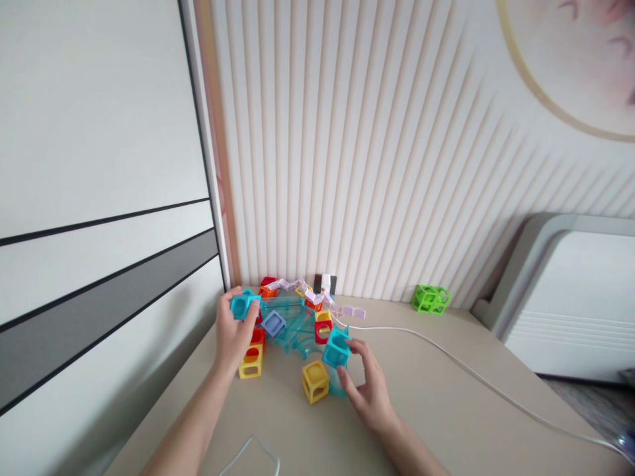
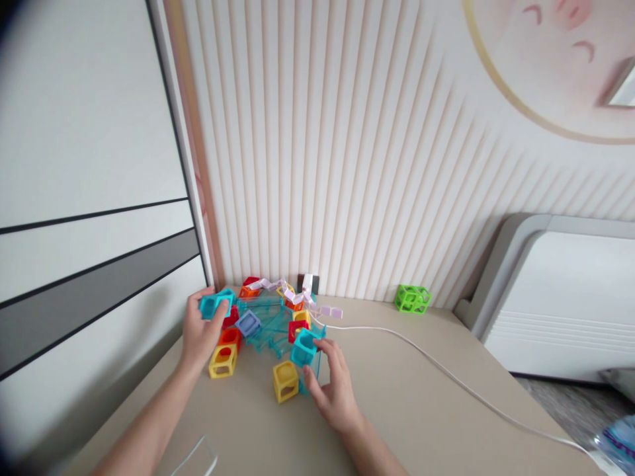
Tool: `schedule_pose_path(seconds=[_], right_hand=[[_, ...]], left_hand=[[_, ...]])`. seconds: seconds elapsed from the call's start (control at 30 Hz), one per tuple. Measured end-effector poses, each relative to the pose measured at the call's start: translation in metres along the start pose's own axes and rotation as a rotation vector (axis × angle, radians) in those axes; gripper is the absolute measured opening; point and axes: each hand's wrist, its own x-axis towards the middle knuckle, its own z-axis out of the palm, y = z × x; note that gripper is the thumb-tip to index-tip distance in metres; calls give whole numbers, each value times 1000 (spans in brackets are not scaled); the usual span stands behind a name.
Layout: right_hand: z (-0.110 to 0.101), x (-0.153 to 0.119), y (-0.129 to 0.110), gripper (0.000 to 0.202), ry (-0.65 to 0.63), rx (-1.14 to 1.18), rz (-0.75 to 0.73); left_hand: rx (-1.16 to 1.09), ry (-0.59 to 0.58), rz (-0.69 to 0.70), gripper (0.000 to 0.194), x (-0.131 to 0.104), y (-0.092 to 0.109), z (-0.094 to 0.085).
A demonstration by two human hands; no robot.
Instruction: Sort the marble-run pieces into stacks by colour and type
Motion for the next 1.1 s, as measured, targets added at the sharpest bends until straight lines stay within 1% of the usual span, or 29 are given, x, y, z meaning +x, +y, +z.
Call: schedule_pose_path(seconds=[0.07, 0.13, 0.2, 0.27, 0.3, 0.4, 0.5, 0.6, 0.7, 0.77, 0.87, 0.97, 1.1], right_hand=[[4, 1, 5, 35, 89, 27, 68], [7, 7, 11, 35, 187, 81, 158], [9, 19, 16, 36, 263, 170, 239], [12, 33, 19, 37, 318, 262, 293], [13, 40, 20, 37, 342, 296, 311], [18, 54, 20, 36, 414, 361, 334], [23, 52, 15, 36, 436, 405, 339], [25, 37, 6, 35, 338, 443, 317], [25, 21, -4, 35, 223, 444, 279], [24, 14, -8, 36, 187, 421, 254], [23, 9, -12, 38, 168, 387, 216], [23, 5, -13, 39, 161, 359, 184], [25, 2, -10, 41, 142, 345, 182]], left_hand=[[-200, -199, -101, 45, -9, 19, 14], [-336, -394, -142, 47, -19, 37, 27], [-387, -574, -108, 47, -30, 50, 37], [-389, -674, -31, 50, -41, 54, 45], [-374, -694, -1, 53, -46, 52, 48], [-319, -685, 61, 59, -59, 39, 53], [-259, -688, 173, 67, -68, 25, 51], [-218, -712, 283, 68, -72, 21, 46], [-161, -755, 406, 65, -76, 23, 41], [-131, -757, 445, 64, -79, 25, 39], [-127, -746, 412, 63, -84, 27, 39], [-154, -771, 361, 64, -89, 27, 42], [-251, -802, 234, 73, -95, 29, 47]])
